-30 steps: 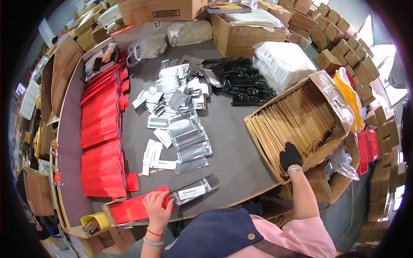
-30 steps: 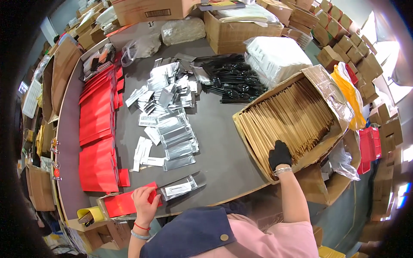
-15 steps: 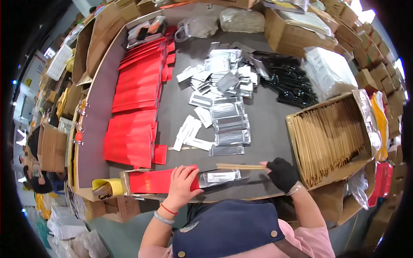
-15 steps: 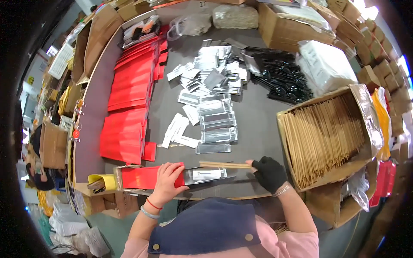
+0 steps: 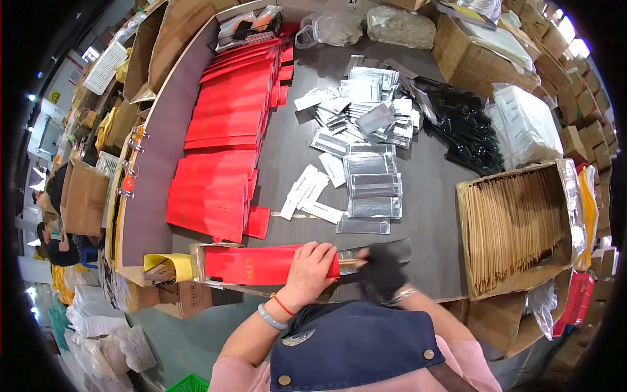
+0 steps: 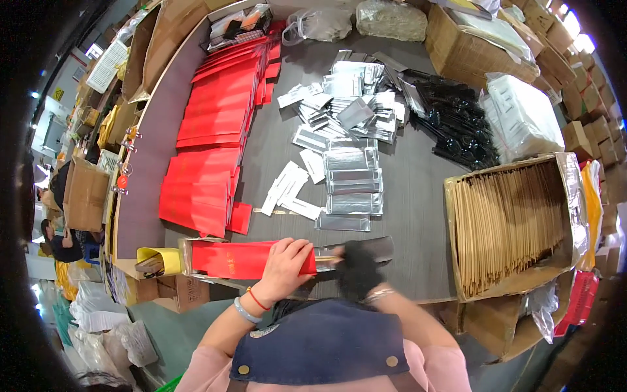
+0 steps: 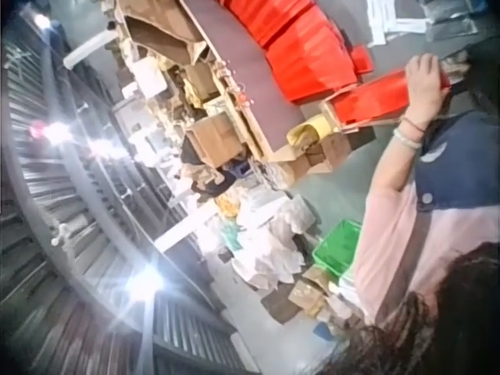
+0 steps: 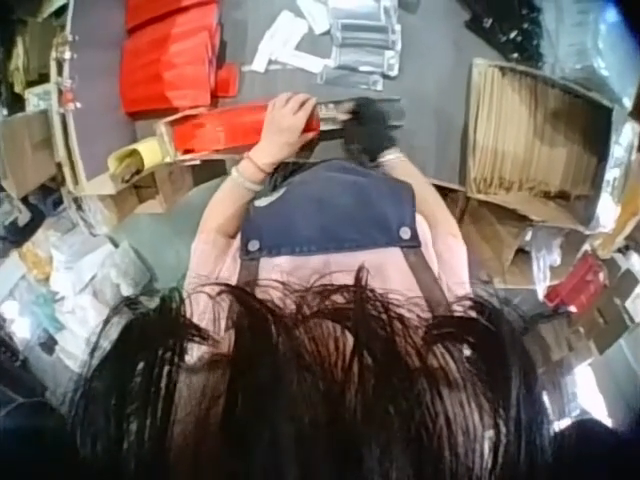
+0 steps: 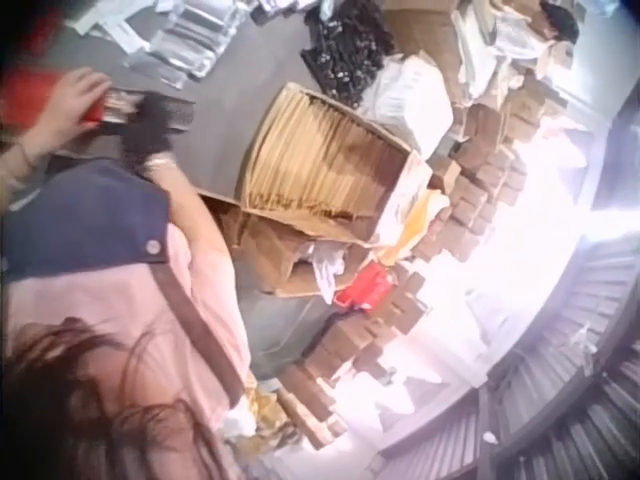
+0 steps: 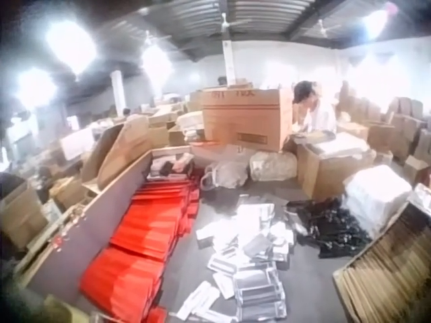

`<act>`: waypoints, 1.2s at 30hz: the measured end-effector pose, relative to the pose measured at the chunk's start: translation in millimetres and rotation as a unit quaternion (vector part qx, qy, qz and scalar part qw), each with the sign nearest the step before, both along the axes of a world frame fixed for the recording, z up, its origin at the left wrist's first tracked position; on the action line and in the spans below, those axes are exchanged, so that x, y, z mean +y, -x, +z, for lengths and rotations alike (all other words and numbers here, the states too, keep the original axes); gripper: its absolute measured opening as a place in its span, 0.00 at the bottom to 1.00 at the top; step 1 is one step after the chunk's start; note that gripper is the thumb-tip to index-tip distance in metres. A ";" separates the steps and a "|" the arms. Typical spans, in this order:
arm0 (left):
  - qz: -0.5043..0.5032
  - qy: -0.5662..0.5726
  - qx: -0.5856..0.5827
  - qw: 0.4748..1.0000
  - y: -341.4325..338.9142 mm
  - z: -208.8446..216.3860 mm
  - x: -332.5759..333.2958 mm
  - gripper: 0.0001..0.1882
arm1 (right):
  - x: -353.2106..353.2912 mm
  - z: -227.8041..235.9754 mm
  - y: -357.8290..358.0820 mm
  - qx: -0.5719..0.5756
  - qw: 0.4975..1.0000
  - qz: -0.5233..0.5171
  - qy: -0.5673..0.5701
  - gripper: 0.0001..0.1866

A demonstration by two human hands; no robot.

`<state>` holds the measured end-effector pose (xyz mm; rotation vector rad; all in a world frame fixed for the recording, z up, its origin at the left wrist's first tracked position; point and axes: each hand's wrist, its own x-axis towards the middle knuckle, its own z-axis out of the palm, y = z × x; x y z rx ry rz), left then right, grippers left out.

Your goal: Packing small silver foil packets and wooden sticks into plastic bags at a factory workbench.

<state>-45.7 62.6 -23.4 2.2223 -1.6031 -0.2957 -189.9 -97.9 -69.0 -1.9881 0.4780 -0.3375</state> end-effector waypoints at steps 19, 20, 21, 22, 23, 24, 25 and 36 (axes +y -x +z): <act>0.203 0.021 -0.027 0.979 -40.6 8.1 30.8 0.30 | -33.1 83.7 19.5 0.173 0.935 0.034 0.307 0.33; 0.239 -0.009 -0.021 0.971 -20.2 3.3 25.5 0.35 | -32.2 83.7 17.6 0.175 0.935 0.036 0.305 0.33; 0.274 -0.039 -0.015 0.961 -8.8 -0.4 22.2 0.40 | -32.1 83.2 16.6 0.171 0.935 0.049 0.306 0.33; 0.276 -0.041 -0.012 0.960 -8.0 -5.5 24.5 0.40 | -31.9 83.9 15.4 0.165 0.935 0.064 0.308 0.33; 0.292 -0.035 0.035 0.955 -9.0 -13.8 27.6 0.43 | -31.4 85.2 14.0 0.167 0.934 0.067 0.307 0.33; 0.307 -0.028 0.080 0.948 -9.6 -18.3 30.2 0.47 | -30.9 86.6 12.7 0.172 0.932 0.082 0.310 0.33; 0.309 -0.029 0.082 0.947 -10.4 -18.7 31.4 0.47 | -31.3 87.1 11.1 0.175 0.928 0.096 0.313 0.33; 0.228 0.006 0.138 0.964 -38.4 -13.5 10.8 0.38 | 10.5 44.2 -38.3 0.061 0.957 0.180 0.221 0.35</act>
